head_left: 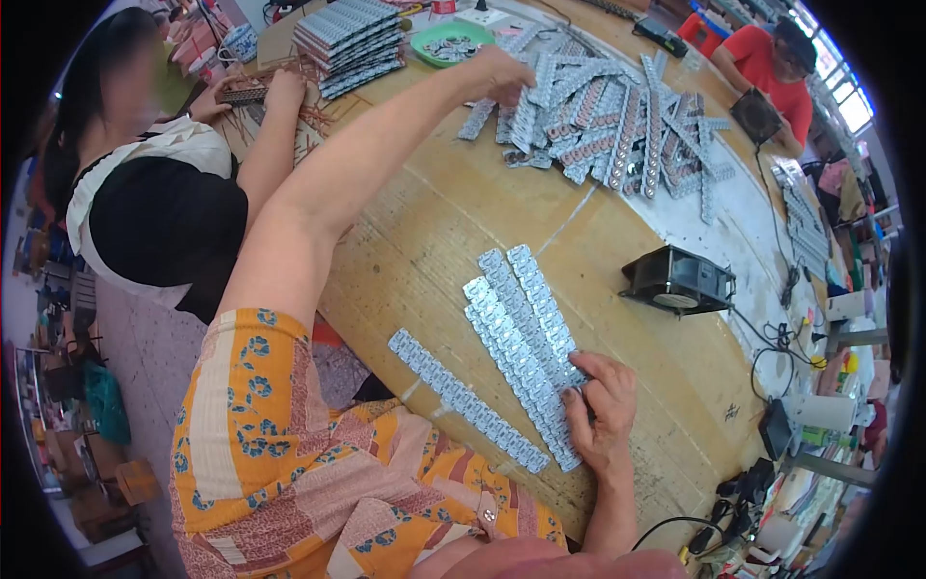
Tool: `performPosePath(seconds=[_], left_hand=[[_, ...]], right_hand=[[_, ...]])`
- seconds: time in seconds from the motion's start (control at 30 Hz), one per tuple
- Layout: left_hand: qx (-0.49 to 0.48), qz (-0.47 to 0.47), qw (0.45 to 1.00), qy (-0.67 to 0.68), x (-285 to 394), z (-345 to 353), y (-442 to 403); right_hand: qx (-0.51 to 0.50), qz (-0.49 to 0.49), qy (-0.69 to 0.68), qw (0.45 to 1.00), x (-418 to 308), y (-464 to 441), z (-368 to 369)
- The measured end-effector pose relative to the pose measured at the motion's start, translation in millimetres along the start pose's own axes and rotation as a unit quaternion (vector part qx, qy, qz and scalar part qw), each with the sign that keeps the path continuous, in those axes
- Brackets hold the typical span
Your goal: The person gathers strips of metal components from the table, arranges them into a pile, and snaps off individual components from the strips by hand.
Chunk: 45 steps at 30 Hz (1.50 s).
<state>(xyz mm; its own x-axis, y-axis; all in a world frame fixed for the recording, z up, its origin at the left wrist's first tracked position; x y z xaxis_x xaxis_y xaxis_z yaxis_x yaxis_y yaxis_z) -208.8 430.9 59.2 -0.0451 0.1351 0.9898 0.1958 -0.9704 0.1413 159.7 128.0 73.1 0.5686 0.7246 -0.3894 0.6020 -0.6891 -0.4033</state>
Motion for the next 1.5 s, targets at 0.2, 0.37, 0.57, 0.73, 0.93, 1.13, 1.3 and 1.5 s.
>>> performPosePath(seconds=[0.2, 0.37, 0.57, 0.73, 0.93, 1.13, 1.3, 1.5], left_hand=[[-0.048, 0.036, 0.993, 0.097, 7.4, -3.5, 36.9], [-0.101, 0.059, 0.984, 0.132, 8.3, 10.0, 70.6], [-0.139, 0.072, 0.977, 0.146, 17.3, 28.3, 105.7], [-0.151, 0.076, 0.978, 0.123, 27.2, 35.1, 137.2], [-0.142, 0.096, 0.978, 0.115, 33.2, 37.6, 171.0], [-0.036, 0.170, 0.977, 0.122, 20.6, 50.6, 233.2], [-0.083, 0.088, 0.977, 0.175, -18.5, 94.3, 296.9], [-0.266, 0.105, 0.958, 0.019, -23.2, 138.5, 345.4]], right_hand=[[-0.003, 0.004, -0.001, 1.000, 2.0, 0.7, 1.8], [-0.005, 0.011, -0.011, 1.000, 2.6, 0.1, 2.9], [-0.012, 0.020, -0.009, 1.000, 1.2, 0.5, 2.8], [-0.010, 0.018, -0.008, 1.000, 2.1, 2.6, 3.0], [-0.004, 0.005, -0.007, 1.000, 2.0, 3.4, 1.4], [0.064, 0.102, -0.134, 0.984, 11.0, 14.4, -17.4], [0.064, 0.215, -0.399, 0.889, 12.7, 16.1, -12.6], [0.095, 0.179, -0.335, 0.920, 11.8, 20.3, -32.8]])
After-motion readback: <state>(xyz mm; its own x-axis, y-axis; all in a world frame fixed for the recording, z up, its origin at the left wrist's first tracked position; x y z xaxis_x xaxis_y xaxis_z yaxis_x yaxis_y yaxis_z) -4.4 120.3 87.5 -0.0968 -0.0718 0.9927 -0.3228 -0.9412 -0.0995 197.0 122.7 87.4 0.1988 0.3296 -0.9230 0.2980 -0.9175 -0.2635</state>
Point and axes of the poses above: each hand's wrist, its own y-axis away from the middle knuckle, its own z-axis out of the palm, x = y × z, the point moved 7 cm from there along -y, towards the middle knuckle, and after that the axes turned 14 degrees about y, right-handed, at the moved point
